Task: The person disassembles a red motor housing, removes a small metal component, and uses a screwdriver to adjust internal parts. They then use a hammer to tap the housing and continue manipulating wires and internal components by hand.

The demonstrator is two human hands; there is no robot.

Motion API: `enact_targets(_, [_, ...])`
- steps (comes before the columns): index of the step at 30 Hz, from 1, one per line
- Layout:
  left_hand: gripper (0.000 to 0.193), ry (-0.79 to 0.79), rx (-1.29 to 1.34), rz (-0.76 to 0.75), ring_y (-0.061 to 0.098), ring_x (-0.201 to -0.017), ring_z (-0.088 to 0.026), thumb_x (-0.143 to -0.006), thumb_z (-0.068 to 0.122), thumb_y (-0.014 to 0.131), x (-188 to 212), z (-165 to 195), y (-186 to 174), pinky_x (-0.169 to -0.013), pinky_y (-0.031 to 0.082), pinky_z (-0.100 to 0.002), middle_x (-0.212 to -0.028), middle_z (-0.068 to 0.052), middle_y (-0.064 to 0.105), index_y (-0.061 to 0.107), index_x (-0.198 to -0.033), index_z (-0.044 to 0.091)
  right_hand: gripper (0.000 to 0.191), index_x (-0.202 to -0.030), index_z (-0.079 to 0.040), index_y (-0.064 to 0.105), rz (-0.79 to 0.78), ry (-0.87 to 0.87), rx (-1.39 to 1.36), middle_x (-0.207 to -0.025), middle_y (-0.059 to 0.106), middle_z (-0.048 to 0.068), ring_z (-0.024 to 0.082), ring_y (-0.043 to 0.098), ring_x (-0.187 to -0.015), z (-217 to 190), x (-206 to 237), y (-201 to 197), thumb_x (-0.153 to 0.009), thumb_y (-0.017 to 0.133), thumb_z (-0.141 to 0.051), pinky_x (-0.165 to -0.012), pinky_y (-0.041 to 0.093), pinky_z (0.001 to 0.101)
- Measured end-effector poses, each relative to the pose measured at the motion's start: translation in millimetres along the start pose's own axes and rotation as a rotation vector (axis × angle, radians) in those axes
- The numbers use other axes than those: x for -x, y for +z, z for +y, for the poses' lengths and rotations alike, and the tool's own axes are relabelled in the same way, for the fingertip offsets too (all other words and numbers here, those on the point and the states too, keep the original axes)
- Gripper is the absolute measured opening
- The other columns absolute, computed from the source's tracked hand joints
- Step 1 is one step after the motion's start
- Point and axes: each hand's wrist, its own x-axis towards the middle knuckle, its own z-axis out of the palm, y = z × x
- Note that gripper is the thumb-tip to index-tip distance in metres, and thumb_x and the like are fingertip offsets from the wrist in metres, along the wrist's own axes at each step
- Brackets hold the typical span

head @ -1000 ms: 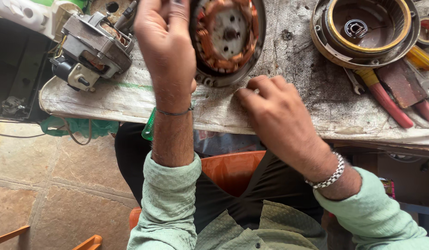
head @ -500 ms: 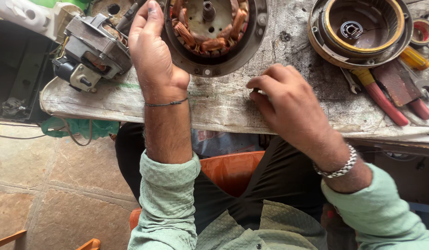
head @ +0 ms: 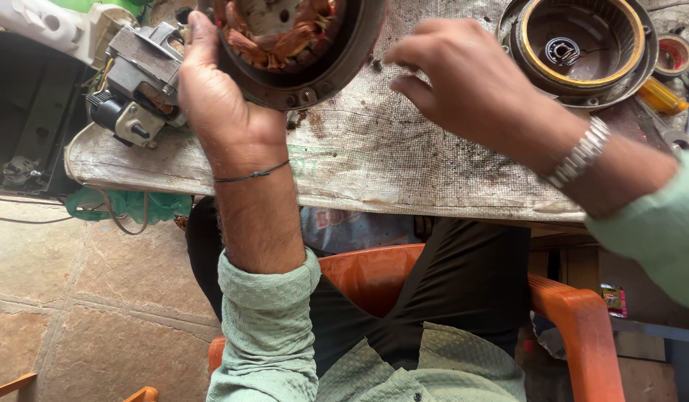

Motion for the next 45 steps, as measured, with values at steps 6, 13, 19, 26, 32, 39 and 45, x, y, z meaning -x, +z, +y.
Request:
enact_targets(6, [0.043, -0.025, -0.030, -0.029, 0.064, -0.124, -0.036, -0.110, 0.028, 0.047, 5, 14, 3, -0.116, 0.053, -0.056, -0.132, -0.022, 0.064, 0.055, -0.133, -0.006, 0.013, -0.104, -0.006, 0.078, 0.115, -0.163, 0.048, -0.102, 0.073, 0.013, 0.028, 0.072, -0.093, 19, -37, 48, -0.092, 0.078, -0.012, -0.085, 0.060, 0.0399])
enact_targets(13, [0.038, 0.064, -0.067, 0.016, 0.065, -0.121, -0.034, -0.111, 0.024, 0.051, 5, 9, -1, -0.111, 0.054, -0.052, -0.128, -0.019, 0.065, 0.057, -0.133, -0.006, 0.014, -0.098, -0.003, 0.071, -0.009, -0.108, -0.175, -0.088, 0.072, 0.010, 0.025, 0.071, -0.082, -16, -48, 53, -0.086, 0.078, -0.002, -0.074, 0.059, 0.0375])
enact_targets(19, [0.032, 0.099, -0.082, -0.033, 0.066, -0.120, -0.030, -0.114, 0.020, 0.051, 8, 4, 1, -0.112, 0.054, -0.048, -0.127, -0.016, 0.067, 0.059, -0.132, -0.005, 0.020, -0.103, -0.004, 0.071, -0.037, -0.151, -0.290, -0.092, 0.073, 0.011, 0.027, 0.071, -0.085, -48, -45, 61, -0.088, 0.082, -0.010, -0.075, 0.057, 0.0405])
enact_targets(26, [0.022, 0.251, -0.208, 0.062, 0.068, -0.109, -0.028, -0.112, 0.014, 0.053, 15, -10, 14, -0.102, 0.057, -0.045, -0.117, -0.014, 0.070, 0.062, -0.123, -0.002, 0.028, -0.123, -0.006, 0.070, 0.099, -0.136, -0.287, -0.118, 0.074, 0.012, 0.029, 0.073, -0.108, -28, -17, 37, -0.095, 0.077, -0.004, -0.092, 0.060, 0.0401])
enact_targets(32, [0.016, 0.476, -0.542, -0.076, 0.061, -0.094, -0.013, -0.119, 0.009, 0.060, 33, -36, 37, -0.088, 0.050, -0.029, -0.105, -0.008, 0.069, 0.065, -0.112, -0.004, 0.018, -0.120, 0.004, 0.068, 0.135, 0.223, -0.052, -0.102, 0.071, 0.019, 0.028, 0.072, -0.091, 1, 29, -24, -0.106, 0.074, -0.005, -0.078, 0.058, 0.0432])
enact_targets(39, [0.014, 0.468, -0.951, -0.073, 0.067, -0.089, -0.009, -0.114, 0.011, 0.055, 78, -82, 86, -0.081, 0.055, -0.023, -0.099, -0.005, 0.072, 0.064, -0.116, 0.000, 0.099, -0.148, 0.005, 0.034, 0.247, 0.012, 0.041, -0.136, 0.047, 0.028, 0.045, 0.055, -0.127, -40, 52, -44, -0.078, 0.095, -0.029, -0.103, 0.056, 0.0509])
enact_targets(45, [0.017, 0.446, -1.162, -0.170, 0.077, -0.098, -0.006, -0.119, 0.019, 0.061, 111, -99, 106, -0.086, 0.065, -0.021, -0.108, -0.003, 0.076, 0.064, -0.128, 0.006, 0.100, -0.150, -0.004, 0.031, 0.305, 0.163, -0.015, -0.146, 0.038, 0.026, 0.043, 0.052, -0.136, -59, 68, -35, -0.079, 0.098, -0.020, -0.107, 0.057, 0.0490])
